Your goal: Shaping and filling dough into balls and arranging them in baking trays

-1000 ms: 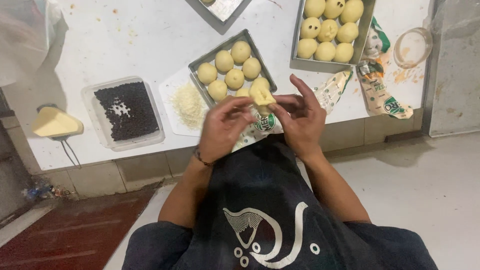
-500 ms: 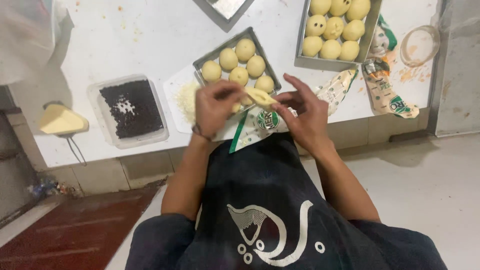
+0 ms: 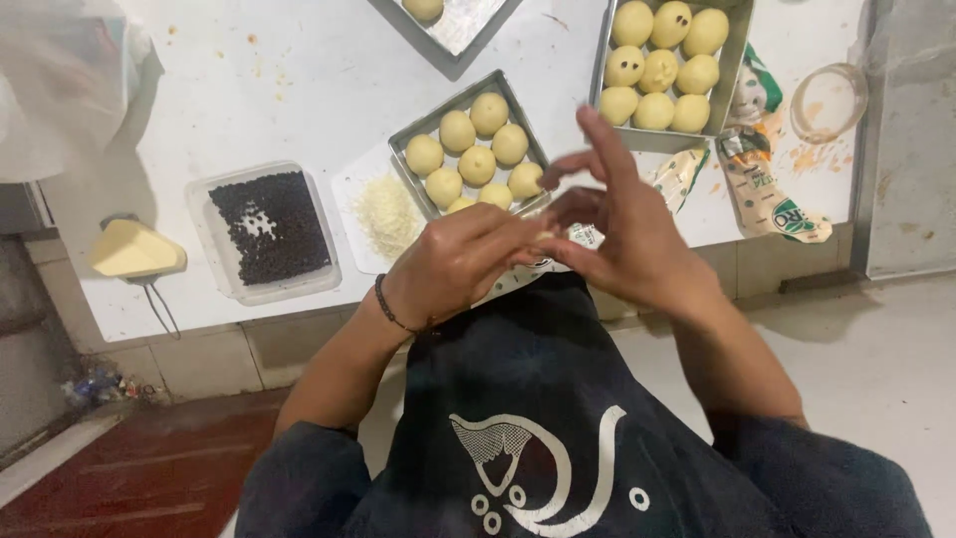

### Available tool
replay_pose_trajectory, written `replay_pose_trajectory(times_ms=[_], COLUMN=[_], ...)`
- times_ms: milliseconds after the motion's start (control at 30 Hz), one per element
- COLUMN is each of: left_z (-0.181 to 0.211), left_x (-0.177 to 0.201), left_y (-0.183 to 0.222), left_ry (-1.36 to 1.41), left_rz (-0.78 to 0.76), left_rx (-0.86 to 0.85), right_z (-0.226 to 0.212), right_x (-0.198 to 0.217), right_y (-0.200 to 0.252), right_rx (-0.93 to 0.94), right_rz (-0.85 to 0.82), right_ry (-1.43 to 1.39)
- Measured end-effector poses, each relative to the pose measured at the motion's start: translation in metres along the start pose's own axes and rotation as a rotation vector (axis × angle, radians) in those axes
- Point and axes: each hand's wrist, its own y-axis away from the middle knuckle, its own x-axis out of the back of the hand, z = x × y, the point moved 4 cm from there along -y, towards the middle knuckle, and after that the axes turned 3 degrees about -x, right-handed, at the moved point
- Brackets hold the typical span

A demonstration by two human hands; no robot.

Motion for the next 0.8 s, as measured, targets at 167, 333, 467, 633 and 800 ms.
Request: replay_pose_trajectory(times_ms=[167, 333, 467, 633, 800], left_z=[0.025, 0.026, 0.022, 0.020, 0.021], left_x=[0.034, 0.024, 0.016, 0.019, 0.018], left_y=[-0.021, -0.016, -0.014, -0.021, -0.012], left_ry=[-0.039, -0.091, 0.085, 0.038, 0.074], left_rz=[0.012, 0.273, 0.264, 0.200, 0.266], left_rx=[-0.058, 0.113, 0.168, 0.175, 0.155], right_z=[-0.008, 0.052, 0.032, -0.005, -0.023], right_x=[0.024, -0.010, -0.008, -0.009, -0.017], right_y=[0.001, 0.028, 0.026, 0.024, 0.025], right_rx=[0.132, -0.077, 0.074, 0.281, 0.380], right_rz=[0.068, 0.305, 0.408, 0.342, 0.333], right_ry=[0.011, -0.334, -0.163, 0.168, 0.384])
